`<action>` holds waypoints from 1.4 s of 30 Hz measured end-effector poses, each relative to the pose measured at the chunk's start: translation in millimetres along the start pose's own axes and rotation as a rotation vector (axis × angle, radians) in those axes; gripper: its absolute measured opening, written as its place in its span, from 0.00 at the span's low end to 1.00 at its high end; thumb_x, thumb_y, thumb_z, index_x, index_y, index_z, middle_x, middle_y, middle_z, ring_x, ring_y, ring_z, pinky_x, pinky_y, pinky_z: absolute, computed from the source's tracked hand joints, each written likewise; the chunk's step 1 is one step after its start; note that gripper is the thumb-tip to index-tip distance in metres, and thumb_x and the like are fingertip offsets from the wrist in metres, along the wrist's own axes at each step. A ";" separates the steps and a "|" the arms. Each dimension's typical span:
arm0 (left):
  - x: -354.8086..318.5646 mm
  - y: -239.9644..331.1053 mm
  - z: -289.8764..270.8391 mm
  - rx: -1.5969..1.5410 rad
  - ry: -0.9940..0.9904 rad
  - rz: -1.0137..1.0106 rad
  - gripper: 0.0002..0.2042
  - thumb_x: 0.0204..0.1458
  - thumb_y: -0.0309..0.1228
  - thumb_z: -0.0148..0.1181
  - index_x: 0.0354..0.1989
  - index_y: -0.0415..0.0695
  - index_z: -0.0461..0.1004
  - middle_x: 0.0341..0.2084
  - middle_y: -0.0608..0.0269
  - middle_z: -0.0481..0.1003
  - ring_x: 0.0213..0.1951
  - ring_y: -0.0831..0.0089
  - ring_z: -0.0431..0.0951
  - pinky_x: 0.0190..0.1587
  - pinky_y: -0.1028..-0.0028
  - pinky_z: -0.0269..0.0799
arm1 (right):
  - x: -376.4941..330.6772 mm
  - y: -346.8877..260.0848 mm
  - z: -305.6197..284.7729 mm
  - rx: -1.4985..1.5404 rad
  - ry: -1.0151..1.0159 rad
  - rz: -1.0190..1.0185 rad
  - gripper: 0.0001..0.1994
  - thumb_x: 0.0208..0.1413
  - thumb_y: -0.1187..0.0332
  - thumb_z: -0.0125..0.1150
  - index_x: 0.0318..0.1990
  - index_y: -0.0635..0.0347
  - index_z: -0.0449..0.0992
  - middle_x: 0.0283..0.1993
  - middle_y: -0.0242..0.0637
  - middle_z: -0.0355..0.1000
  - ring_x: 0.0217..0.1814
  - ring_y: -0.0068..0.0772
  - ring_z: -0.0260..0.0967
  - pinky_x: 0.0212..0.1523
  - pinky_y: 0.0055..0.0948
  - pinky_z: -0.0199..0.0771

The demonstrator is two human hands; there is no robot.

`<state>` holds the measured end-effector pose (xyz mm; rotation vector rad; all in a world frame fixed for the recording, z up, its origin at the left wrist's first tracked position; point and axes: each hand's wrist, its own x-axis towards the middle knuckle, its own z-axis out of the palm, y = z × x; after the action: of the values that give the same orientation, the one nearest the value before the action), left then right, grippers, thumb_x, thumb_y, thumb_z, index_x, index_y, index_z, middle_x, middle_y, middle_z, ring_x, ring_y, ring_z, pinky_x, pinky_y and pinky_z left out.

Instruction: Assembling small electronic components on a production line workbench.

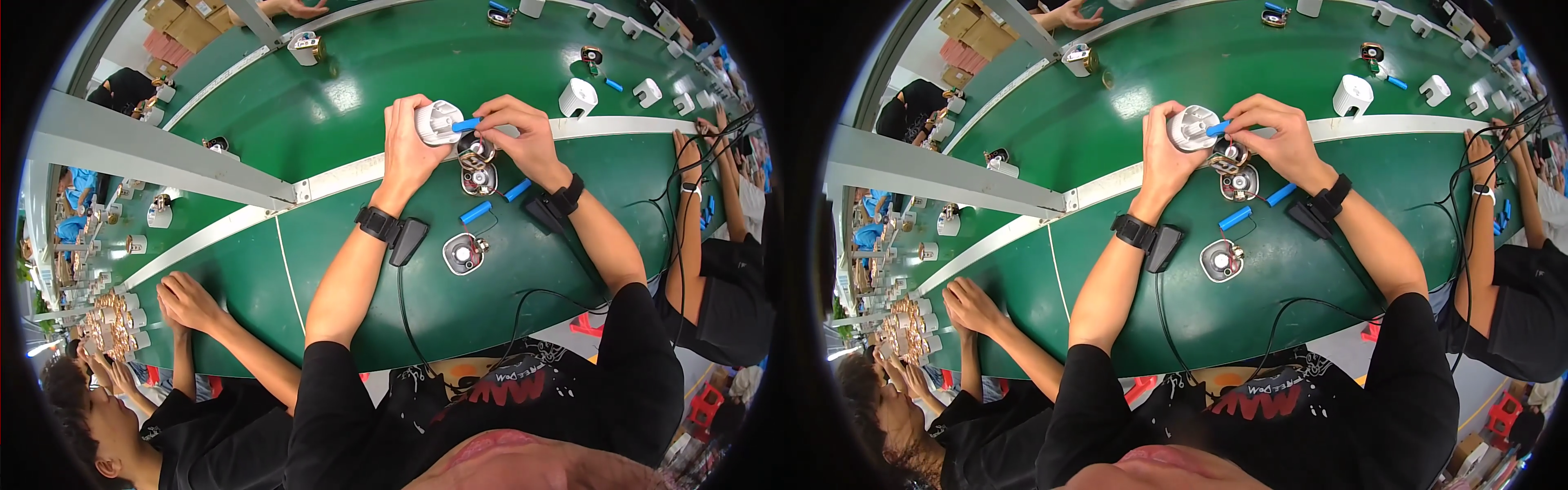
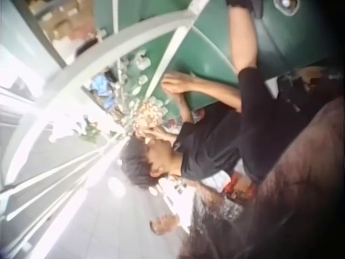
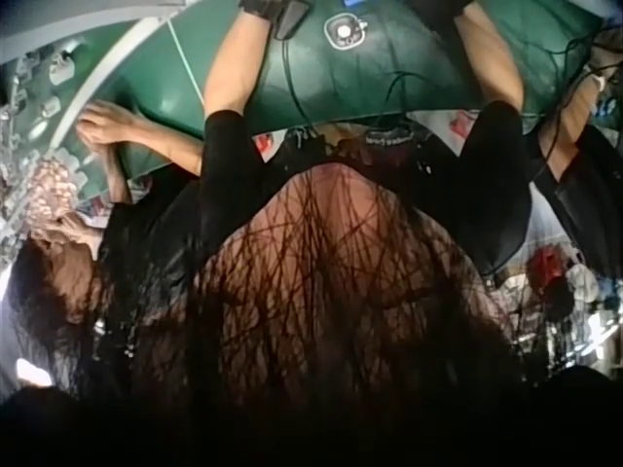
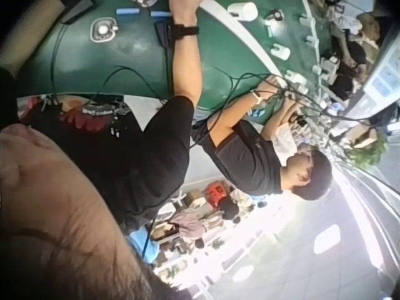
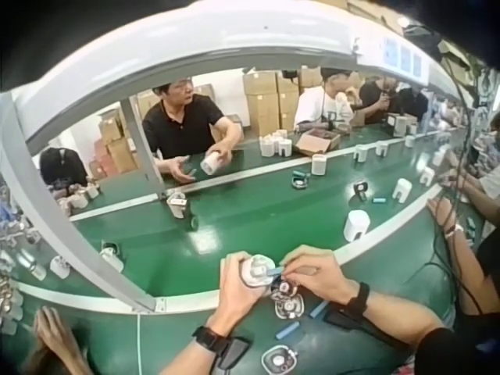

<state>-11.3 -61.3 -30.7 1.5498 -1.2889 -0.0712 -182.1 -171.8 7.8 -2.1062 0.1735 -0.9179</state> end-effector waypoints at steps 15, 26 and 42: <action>2.2 0.0 -0.7 0.052 0.032 0.098 0.29 0.30 0.20 0.72 0.46 0.41 0.67 0.42 0.56 0.69 0.47 0.54 0.67 0.50 0.61 0.67 | 2.3 -3.7 -1.6 -0.393 -0.081 -0.284 0.08 0.45 0.80 0.68 0.34 0.64 0.79 0.40 0.38 0.76 0.37 0.34 0.75 0.34 0.27 0.77; -1.4 2.9 0.0 0.012 -0.008 0.116 0.29 0.30 0.20 0.73 0.45 0.41 0.68 0.43 0.56 0.70 0.48 0.53 0.68 0.50 0.62 0.68 | -1.5 -6.6 4.1 -0.414 -0.144 -0.164 0.09 0.46 0.79 0.67 0.36 0.61 0.80 0.43 0.36 0.75 0.37 0.33 0.75 0.35 0.28 0.78; -0.4 11.3 -6.9 -0.127 0.016 0.136 0.29 0.28 0.21 0.73 0.46 0.41 0.71 0.44 0.56 0.75 0.48 0.55 0.73 0.49 0.63 0.72 | 2.6 -7.8 13.6 -0.064 -0.012 0.380 0.16 0.56 0.76 0.61 0.52 0.67 0.73 0.49 0.37 0.75 0.46 0.26 0.73 0.45 0.25 0.75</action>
<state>-14.8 -54.7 -19.7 1.3498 -1.3473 -0.0528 -172.6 -159.2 9.4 -2.0396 0.5812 -0.6784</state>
